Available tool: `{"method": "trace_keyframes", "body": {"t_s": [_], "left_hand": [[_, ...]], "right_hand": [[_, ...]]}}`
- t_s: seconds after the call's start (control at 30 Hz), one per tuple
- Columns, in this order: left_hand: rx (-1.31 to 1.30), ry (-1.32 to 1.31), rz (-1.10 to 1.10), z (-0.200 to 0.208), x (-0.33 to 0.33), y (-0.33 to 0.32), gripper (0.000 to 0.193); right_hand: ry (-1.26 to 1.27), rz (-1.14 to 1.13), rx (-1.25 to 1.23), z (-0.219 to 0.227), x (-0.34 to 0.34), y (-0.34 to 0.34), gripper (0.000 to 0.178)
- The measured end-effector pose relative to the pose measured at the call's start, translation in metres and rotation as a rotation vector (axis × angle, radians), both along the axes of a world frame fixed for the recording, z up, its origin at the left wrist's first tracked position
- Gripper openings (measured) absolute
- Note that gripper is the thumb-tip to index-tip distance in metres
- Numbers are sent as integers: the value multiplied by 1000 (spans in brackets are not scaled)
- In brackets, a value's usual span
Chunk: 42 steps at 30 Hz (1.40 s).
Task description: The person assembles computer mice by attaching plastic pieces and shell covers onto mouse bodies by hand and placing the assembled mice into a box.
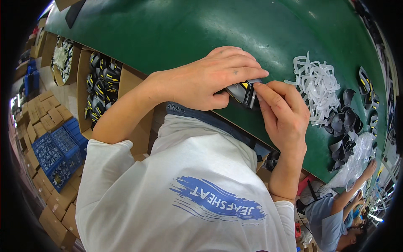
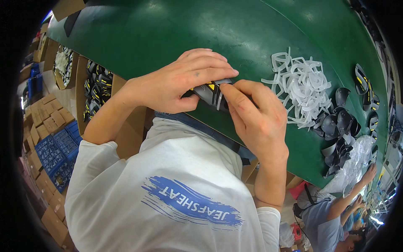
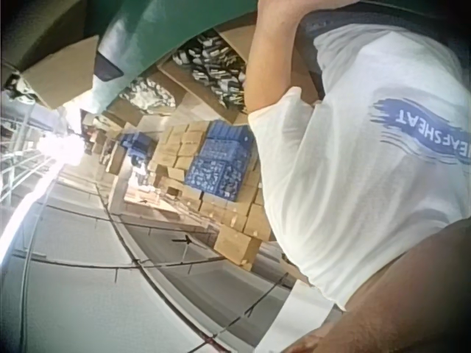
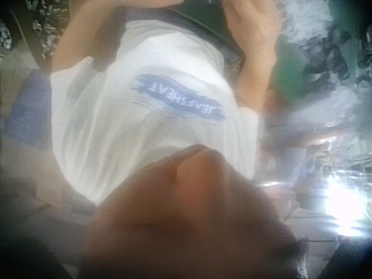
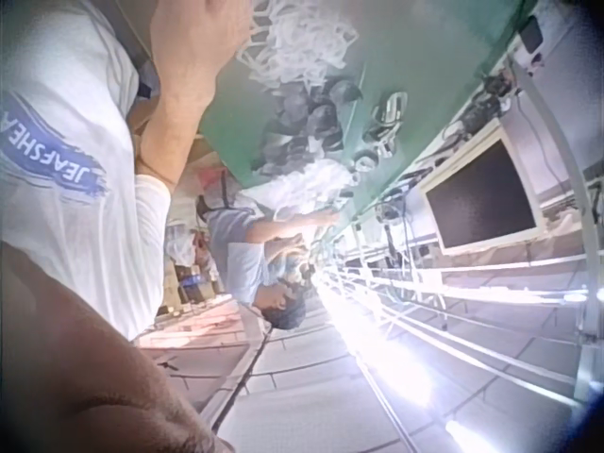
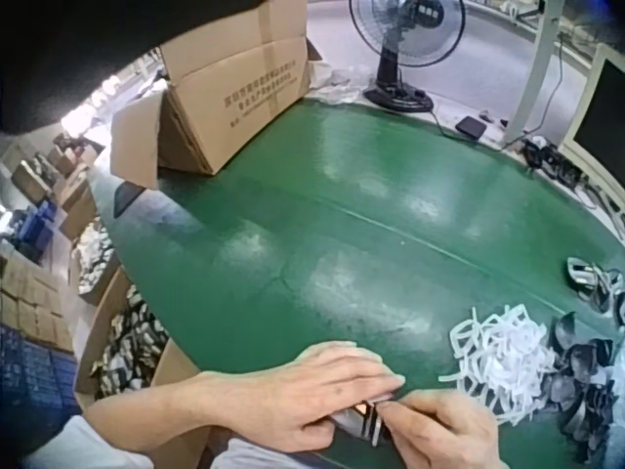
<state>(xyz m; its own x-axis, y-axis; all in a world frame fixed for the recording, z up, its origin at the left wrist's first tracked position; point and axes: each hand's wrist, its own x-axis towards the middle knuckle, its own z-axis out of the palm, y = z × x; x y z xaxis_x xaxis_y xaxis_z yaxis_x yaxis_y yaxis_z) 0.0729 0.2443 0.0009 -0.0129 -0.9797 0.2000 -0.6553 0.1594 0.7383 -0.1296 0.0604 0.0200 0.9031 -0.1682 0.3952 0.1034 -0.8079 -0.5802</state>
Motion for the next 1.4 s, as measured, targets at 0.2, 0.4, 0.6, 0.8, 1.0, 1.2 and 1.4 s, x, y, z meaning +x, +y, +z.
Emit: {"method": "trace_keyframes", "body": {"t_s": [0.2, 0.4, 0.6, 0.8, 1.0, 1.2, 1.4], "left_hand": [[31, 8, 35, -1, -1, -1, 95], [43, -20, 46, -1, -3, -1, 95], [43, -12, 28, 1, -1, -1, 90], [-3, 29, 118, 1, -13, -3, 84], [3, -5, 162, 1, -18, -5, 82], [29, 32, 109, 3, -21, -5, 88], [81, 80, 104, 3, -16, -6, 87]], "right_hand": [[-59, -50, -68, -10, -15, 14, 41], [12, -80, 141, 3, -8, 2, 32], [136, -22, 85, 24, 8, -6, 30], [165, -44, 123, 20, 6, 2, 33], [112, -60, -88, 11, -11, 15, 40], [187, -58, -247, 9, -27, 24, 51], [260, -37, -492, 21, -34, 24, 43]]}}
